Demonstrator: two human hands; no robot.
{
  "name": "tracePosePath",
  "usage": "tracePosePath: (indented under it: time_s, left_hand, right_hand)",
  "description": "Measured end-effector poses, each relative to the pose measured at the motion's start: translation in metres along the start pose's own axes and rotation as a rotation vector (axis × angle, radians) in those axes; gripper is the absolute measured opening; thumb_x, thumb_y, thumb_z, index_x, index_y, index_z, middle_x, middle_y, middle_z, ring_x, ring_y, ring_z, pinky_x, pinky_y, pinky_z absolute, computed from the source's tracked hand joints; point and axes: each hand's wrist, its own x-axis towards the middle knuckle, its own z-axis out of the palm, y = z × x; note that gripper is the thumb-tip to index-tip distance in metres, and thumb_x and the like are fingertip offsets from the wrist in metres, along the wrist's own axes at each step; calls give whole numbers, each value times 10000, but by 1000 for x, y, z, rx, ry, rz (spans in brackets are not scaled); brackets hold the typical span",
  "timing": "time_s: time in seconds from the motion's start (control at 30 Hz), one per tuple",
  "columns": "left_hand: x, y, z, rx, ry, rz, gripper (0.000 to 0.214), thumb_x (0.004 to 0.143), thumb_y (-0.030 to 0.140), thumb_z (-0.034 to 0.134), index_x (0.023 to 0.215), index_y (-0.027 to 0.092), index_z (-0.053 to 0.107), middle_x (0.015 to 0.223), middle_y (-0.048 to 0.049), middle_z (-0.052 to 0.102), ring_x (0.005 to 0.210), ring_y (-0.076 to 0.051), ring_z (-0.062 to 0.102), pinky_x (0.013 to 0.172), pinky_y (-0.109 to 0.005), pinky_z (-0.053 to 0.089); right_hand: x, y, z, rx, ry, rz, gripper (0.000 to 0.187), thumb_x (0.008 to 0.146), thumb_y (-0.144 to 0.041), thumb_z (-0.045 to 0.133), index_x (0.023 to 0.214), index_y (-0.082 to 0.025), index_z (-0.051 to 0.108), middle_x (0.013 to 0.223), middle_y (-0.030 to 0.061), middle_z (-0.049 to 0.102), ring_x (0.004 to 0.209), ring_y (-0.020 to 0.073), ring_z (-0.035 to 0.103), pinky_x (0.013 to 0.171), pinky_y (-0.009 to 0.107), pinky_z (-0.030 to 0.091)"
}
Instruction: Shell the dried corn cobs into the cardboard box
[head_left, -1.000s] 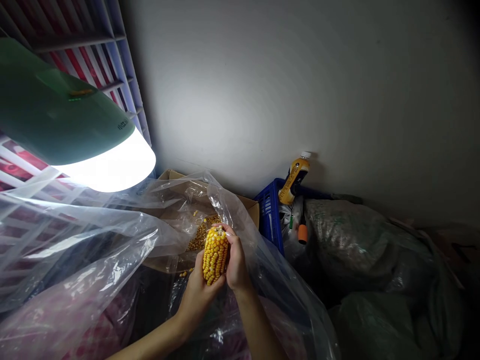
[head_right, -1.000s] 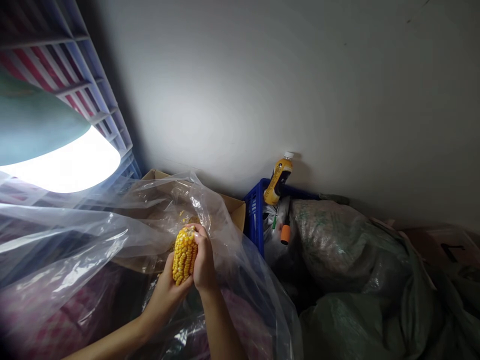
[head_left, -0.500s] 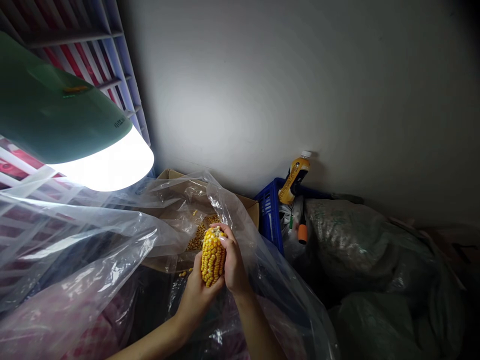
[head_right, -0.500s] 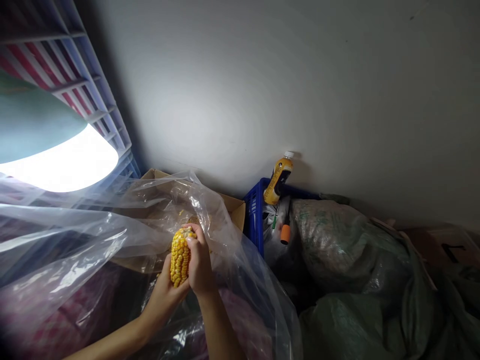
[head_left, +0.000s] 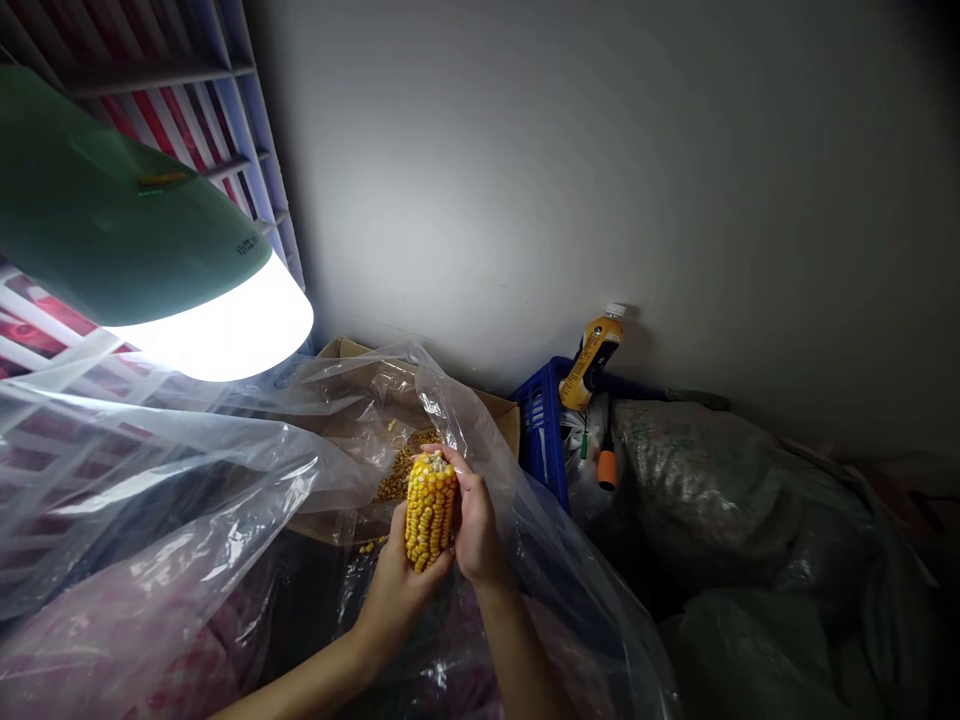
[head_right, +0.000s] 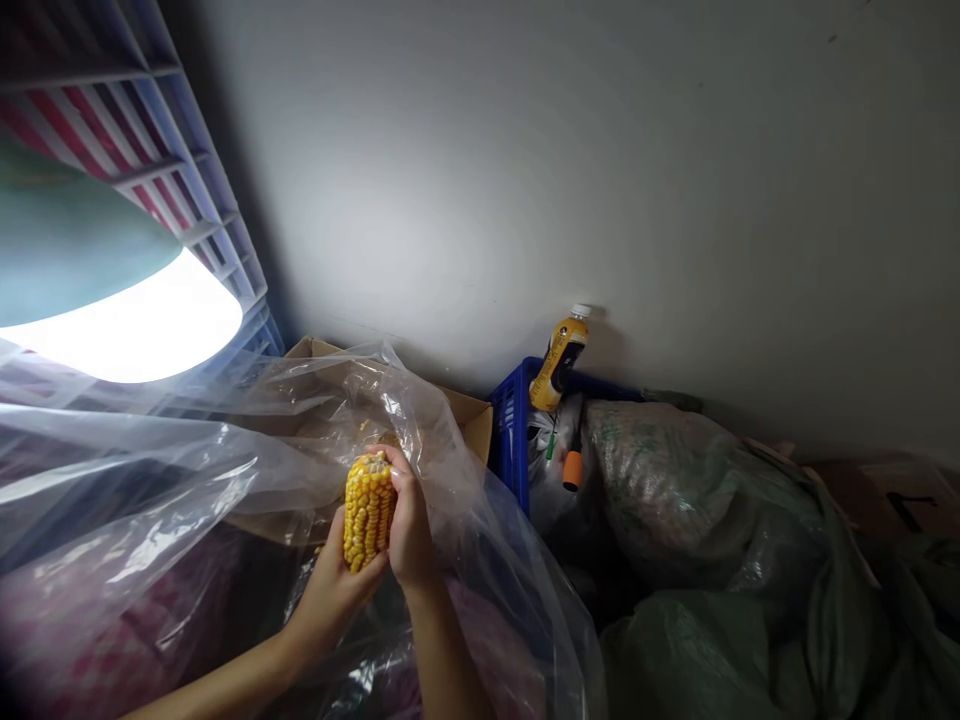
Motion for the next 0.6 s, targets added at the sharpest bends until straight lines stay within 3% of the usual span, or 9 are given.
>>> tracePosePath:
  time_s: [0.07,0.2,0.4,0.6]
  left_hand:
    - [1,3,1,-28,12,-2,469,675,281,611,1091,172,425,1019,-75,593,917,-208,583,817,-330,451]
    - [1,0,1,-77,42,-18,503,657,291,617,1109,178,426,1041,-76,590,944,-215,583,820,-326,457]
    - [-1,-12,2,-79,101,-50,488,626,337,633,1049,172,454,994,-77,604,937,-223,583,800,-323,465]
    - [-7,-17,5,-131,151,-133,527,608,356,644,1066,170,458,977,-80,615,923,-234,590,809,-345,462]
  right_hand:
    - [0,-2,-1,53,-35,20,402,783,-309,307,1081,-200,553,1035,34,591,941,191,525,801,286,409]
    - [-2,-2,0,-55,-28,19,413,778,-314,357,1137,-211,533,1104,29,562,993,192,503,846,282,392]
    - [-2,2,1,-134,-66,39,384,814,-318,382,1164,-227,513,1031,18,585,928,173,531,821,271,395]
    - [7,23,4,-202,56,110,291,817,-346,427,1009,-220,605,994,7,608,943,164,529,850,263,376]
